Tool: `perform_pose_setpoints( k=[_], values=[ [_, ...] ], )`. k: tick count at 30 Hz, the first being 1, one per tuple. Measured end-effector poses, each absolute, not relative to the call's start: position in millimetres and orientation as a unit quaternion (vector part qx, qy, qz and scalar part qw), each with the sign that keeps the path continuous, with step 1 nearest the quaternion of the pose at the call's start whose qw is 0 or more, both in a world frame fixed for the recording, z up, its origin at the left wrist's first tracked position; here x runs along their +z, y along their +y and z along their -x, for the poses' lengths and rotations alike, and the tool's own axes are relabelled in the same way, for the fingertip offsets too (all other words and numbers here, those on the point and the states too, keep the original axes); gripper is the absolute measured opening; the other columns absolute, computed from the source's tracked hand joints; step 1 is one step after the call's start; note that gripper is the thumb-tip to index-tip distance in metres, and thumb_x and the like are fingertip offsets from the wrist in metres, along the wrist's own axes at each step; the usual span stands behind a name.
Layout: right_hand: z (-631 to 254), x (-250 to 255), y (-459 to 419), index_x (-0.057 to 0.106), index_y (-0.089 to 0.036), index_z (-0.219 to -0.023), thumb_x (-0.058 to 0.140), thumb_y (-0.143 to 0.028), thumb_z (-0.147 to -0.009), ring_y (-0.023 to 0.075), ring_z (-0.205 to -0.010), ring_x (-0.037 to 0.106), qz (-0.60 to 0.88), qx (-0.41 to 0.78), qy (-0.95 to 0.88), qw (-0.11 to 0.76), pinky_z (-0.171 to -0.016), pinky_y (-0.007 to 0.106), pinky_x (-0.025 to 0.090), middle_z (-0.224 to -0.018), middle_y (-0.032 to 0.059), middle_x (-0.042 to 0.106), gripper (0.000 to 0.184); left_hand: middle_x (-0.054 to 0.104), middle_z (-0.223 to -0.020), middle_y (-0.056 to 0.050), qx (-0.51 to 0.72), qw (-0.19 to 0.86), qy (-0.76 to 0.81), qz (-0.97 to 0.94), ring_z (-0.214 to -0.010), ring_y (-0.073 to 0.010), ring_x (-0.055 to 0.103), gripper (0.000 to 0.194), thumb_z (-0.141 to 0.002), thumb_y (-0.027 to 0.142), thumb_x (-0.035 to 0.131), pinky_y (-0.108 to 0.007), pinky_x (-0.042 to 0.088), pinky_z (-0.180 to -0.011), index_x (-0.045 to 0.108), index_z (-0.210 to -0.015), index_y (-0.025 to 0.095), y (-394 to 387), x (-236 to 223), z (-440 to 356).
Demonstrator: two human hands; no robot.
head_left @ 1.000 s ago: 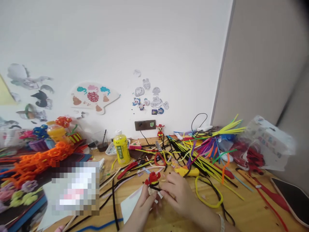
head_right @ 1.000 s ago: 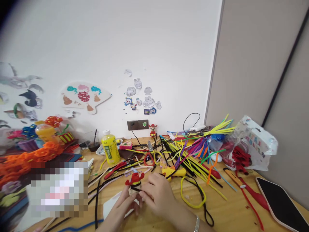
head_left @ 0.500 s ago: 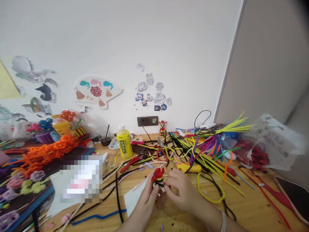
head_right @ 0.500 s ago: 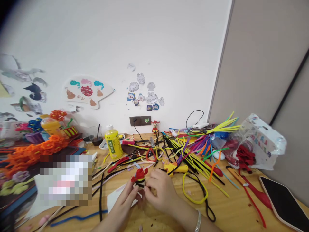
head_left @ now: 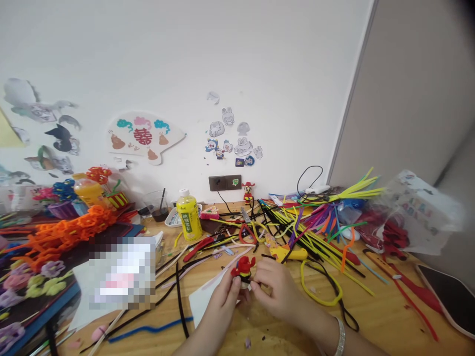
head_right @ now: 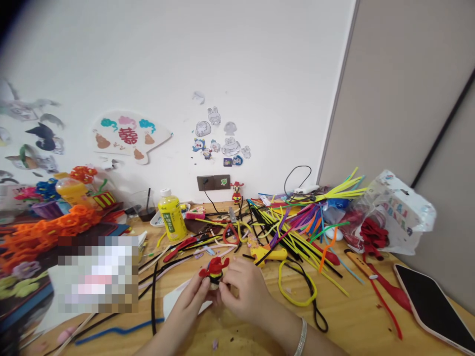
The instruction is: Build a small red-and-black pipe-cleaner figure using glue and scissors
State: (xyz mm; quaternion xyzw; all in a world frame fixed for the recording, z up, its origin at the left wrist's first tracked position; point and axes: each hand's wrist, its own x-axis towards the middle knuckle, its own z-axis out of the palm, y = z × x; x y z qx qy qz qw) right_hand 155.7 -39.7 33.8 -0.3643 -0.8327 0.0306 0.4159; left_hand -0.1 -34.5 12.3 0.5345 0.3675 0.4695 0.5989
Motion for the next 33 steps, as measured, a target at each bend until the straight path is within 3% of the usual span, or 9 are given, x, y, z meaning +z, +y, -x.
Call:
perform_pose_setpoints(
  k=[4, 9, 13, 18, 27, 33],
  values=[
    [-157, 33, -40, 0.054, -0.018, -0.060, 0.040, -0.023, -0.085, 0.0144, -0.065, 0.049, 0.362, 0.069, -0.829, 0.420, -0.062, 0.027, 0.036, -0.063, 0.0025, 0.057, 0.029, 0.060, -0.057, 0.001, 0.459, 0.651, 0.326, -0.509, -0.057, -0.0168, 0.055, 0.044, -0.071, 0.049, 0.060, -0.031, 0.043, -0.062, 0.058, -0.099, 0.015, -34, 16, -2],
    [-161, 34, -37, 0.056, -0.018, -0.063, 0.044, -0.031, -0.085, 0.0135, -0.060, 0.049, 0.373, 0.092, -0.808, 0.447, -0.057, 0.025, 0.036, -0.060, 0.0008, 0.054, 0.029, 0.061, -0.057, 0.001, 0.469, 0.681, 0.287, -0.483, -0.055, -0.0153, 0.056, 0.039, -0.070, 0.049, 0.061, -0.029, 0.041, -0.059, 0.057, -0.091, 0.017, -31, 15, -2],
    [-162, 34, -35, 0.057, -0.017, -0.061, 0.048, -0.034, -0.084, 0.0131, -0.058, 0.049, 0.386, 0.116, -0.790, 0.463, -0.055, 0.024, 0.036, -0.058, 0.0002, 0.053, 0.030, 0.061, -0.058, 0.001, 0.468, 0.695, 0.263, -0.478, -0.056, -0.0145, 0.056, 0.041, -0.071, 0.048, 0.061, -0.028, 0.040, -0.060, 0.055, -0.098, 0.017, -31, 16, -1],
    [-164, 30, -32, 0.058, -0.017, -0.064, 0.058, -0.029, -0.077, 0.0126, -0.060, 0.050, 0.407, 0.154, -0.766, 0.473, -0.056, 0.023, 0.036, -0.063, -0.0004, 0.056, 0.017, 0.061, -0.062, 0.000, 0.462, 0.693, 0.255, -0.491, -0.058, -0.0150, 0.057, 0.048, -0.074, 0.048, 0.058, -0.029, 0.040, -0.060, 0.052, -0.110, 0.017, -32, 16, 0],
    [-163, 27, -29, 0.060, -0.017, -0.065, 0.061, -0.019, -0.072, 0.0132, -0.064, 0.053, 0.417, 0.213, -0.741, 0.481, -0.057, 0.022, 0.039, -0.065, -0.0005, 0.059, 0.008, 0.061, -0.062, -0.001, 0.462, 0.709, 0.254, -0.468, -0.054, -0.0153, 0.056, 0.046, -0.070, 0.050, 0.061, -0.030, 0.040, -0.057, 0.056, -0.104, 0.019, -24, 0, 1],
    [-159, 30, -32, 0.062, -0.016, -0.067, 0.060, -0.011, -0.068, 0.0135, -0.066, 0.056, 0.444, 0.277, -0.699, 0.487, -0.059, 0.022, 0.042, -0.069, 0.0003, 0.063, 0.006, 0.063, -0.065, -0.001, 0.460, 0.705, 0.240, -0.483, -0.059, -0.0160, 0.058, 0.041, -0.076, 0.044, 0.058, -0.030, 0.039, -0.060, 0.053, -0.109, 0.019, -29, 7, 2]
  ],
)
